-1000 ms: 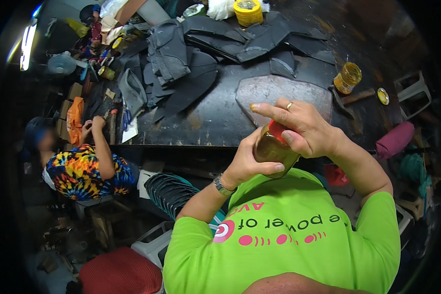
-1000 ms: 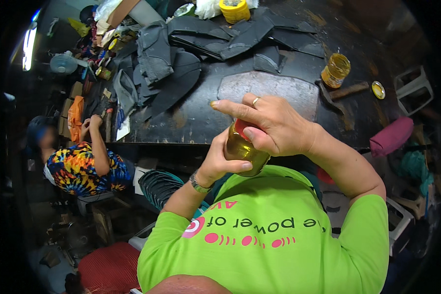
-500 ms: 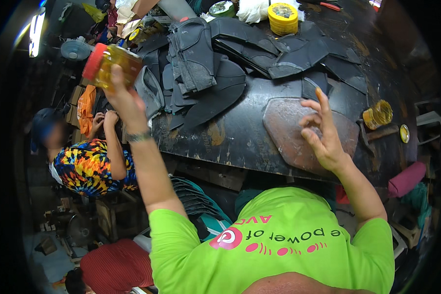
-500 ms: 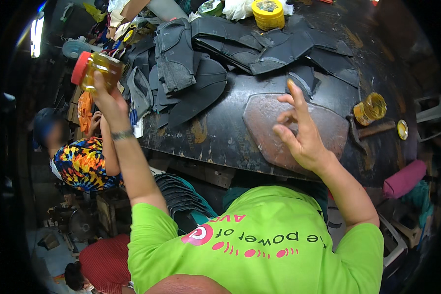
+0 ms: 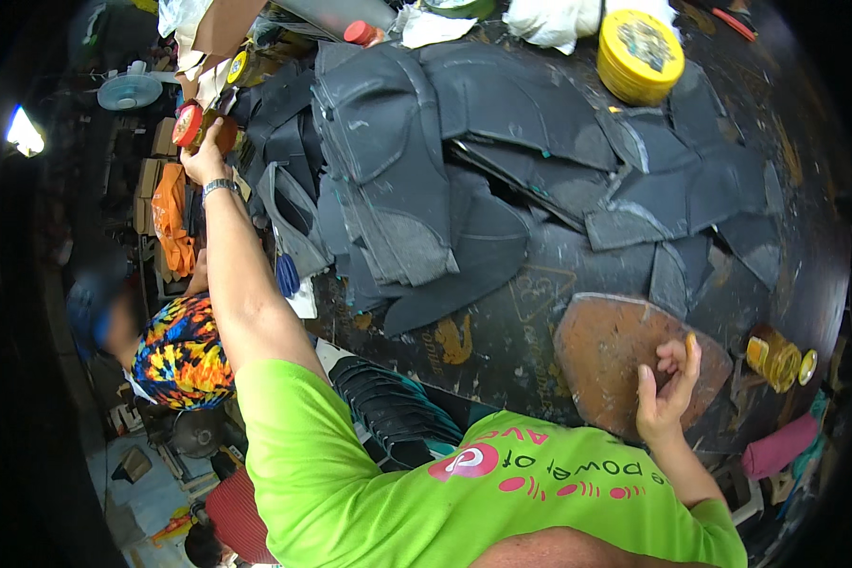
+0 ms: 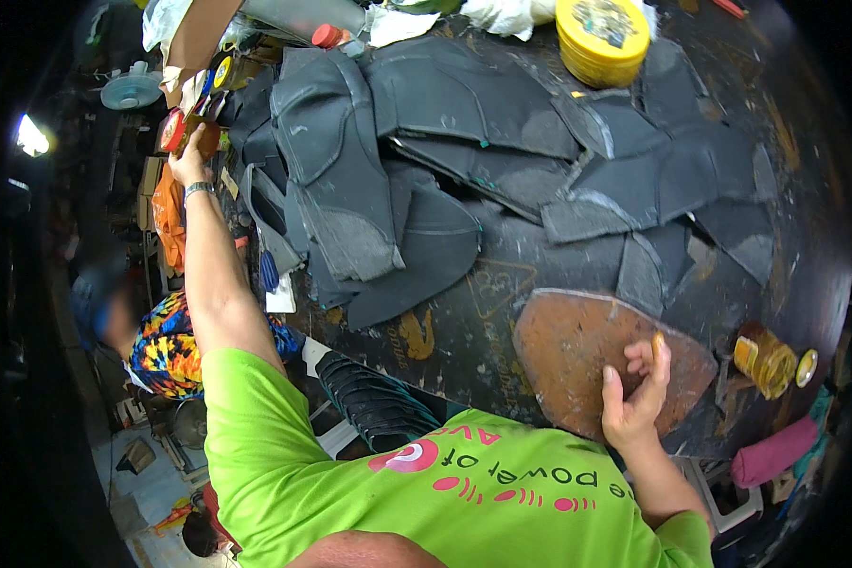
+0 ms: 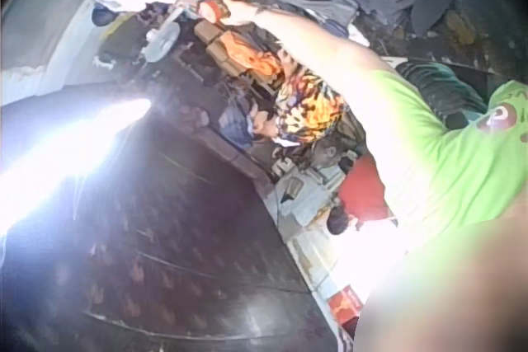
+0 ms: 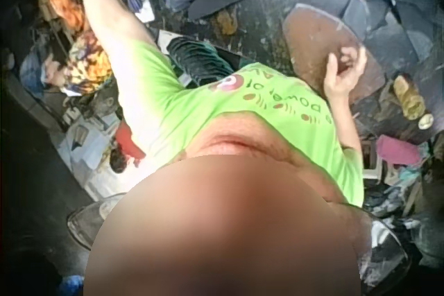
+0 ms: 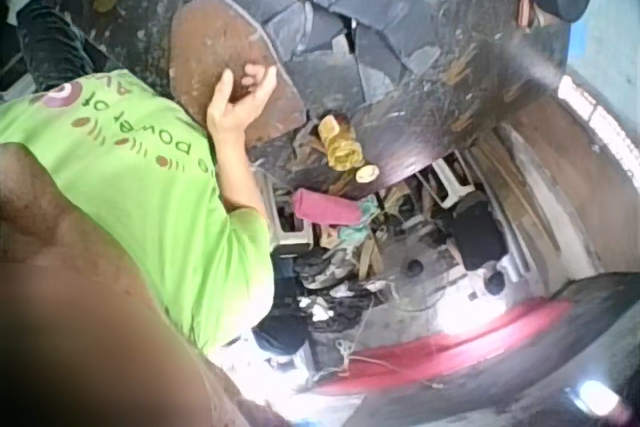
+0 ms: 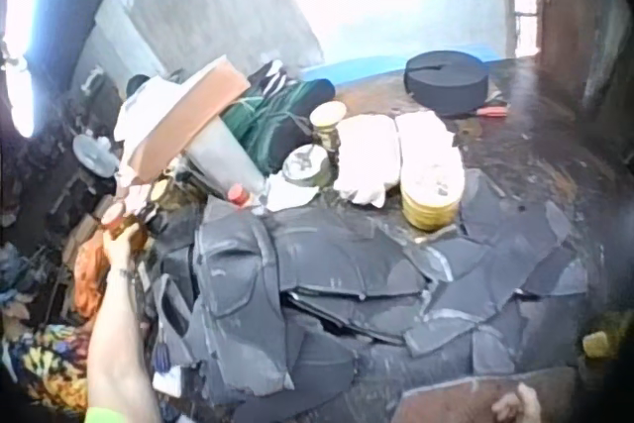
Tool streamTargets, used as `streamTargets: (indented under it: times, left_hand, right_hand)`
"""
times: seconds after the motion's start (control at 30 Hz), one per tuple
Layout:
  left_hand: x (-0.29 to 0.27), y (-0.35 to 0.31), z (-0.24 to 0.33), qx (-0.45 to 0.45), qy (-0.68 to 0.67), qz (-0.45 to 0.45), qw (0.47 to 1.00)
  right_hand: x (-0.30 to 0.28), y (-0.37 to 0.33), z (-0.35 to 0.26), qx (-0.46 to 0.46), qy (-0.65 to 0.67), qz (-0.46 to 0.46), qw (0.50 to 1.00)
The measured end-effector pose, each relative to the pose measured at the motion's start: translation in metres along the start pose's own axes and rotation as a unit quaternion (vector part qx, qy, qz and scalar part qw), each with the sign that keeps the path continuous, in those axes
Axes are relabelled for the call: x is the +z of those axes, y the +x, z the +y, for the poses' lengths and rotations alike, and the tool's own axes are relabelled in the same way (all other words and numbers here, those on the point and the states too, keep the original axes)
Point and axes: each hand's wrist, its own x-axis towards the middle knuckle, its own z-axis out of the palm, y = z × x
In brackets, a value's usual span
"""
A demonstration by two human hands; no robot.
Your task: The person applies a viscous adhesive from a jar to the edges of a black shoe-like object and then to several teal helmet fragments. They repeatedly dip fingers into the jar, spread the substance along seams, and reposition the pieces on a cluttered workbench.
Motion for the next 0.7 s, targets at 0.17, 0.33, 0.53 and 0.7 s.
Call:
streamTargets:
  times: [0.17, 0.33, 0.53, 0.7]
  left_hand:
    - [0.018, 0.035, -0.044, 0.034, 0.151, 0.022, 0.988]
    - [0.037, 0.061, -0.068, 0.113, 0.349, 0.007, 0.930]
    - [0.061, 0.075, -0.089, 0.130, 0.308, -0.081, 0.939]
    - [0.073, 0.106, -0.135, -0.020, 0.394, -0.124, 0.910]
  right_hand:
    - [0.005, 0.002, -0.009, 0.015, -0.056, -0.036, 0.998]
    - [0.013, 0.004, -0.019, 0.048, -0.099, -0.051, 0.993]
    - [0.020, 0.004, -0.022, 0.021, -0.161, -0.066, 0.985]
    - [0.016, 0.001, -0.023, 0.030, -0.198, -0.106, 0.974]
